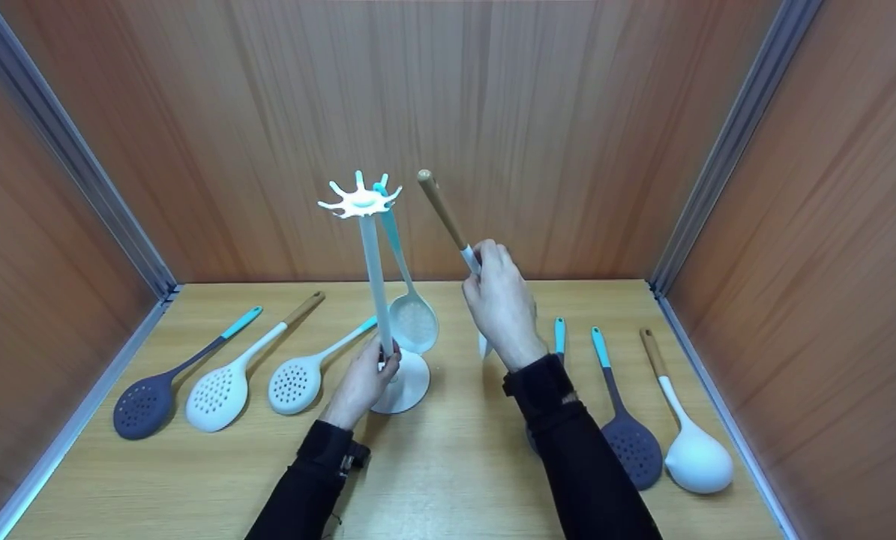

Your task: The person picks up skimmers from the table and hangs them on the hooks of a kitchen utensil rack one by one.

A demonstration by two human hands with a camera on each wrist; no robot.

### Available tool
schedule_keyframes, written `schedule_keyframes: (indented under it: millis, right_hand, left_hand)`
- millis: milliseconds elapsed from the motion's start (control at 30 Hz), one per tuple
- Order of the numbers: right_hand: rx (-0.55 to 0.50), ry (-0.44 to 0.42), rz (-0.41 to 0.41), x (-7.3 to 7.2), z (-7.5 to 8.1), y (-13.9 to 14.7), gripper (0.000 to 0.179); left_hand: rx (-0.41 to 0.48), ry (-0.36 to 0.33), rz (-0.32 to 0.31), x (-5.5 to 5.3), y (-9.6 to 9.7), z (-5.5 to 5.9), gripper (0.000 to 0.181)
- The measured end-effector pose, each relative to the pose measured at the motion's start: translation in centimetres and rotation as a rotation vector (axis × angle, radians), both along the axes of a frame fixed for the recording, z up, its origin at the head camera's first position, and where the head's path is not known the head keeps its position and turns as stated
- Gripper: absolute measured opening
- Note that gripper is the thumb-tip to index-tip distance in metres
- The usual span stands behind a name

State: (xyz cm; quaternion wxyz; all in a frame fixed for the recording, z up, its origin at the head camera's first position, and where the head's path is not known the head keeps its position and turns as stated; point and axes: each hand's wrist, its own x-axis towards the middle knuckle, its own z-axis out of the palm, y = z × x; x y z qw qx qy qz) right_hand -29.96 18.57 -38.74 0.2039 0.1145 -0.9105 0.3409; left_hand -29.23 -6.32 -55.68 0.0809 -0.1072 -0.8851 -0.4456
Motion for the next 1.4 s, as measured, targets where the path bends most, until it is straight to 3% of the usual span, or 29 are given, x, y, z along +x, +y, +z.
schedule_keyframes:
  millis: [567, 933, 1167, 1400]
  right_hand:
    - [0.023, -0.003, 0.012, 0.9, 1.0, -0.9, 0.029]
    - [0.034, 0.029, 0.028, 1.0, 1.0, -1.3, 0.027]
    - [0.048, 0.006, 0.028, 1.1, 1.1, -1.6, 0.027]
    - [0.07, -0.011, 0.022, 1.2, 1.0, -1.9, 0.026]
  left_hand:
    - [0.028, -0.131, 0.018, -0.4, 0.1, 0.2, 0.013]
    - [0.016, -0.055, 0.003, -0.3, 0.0, 0.1, 0.009]
    - [0.027, -0.135, 0.027, -0.5, 0.2, 0.2, 0.009]
    - [0.027, -0.148, 0.028, -0.6, 0.2, 0.1, 0.01]
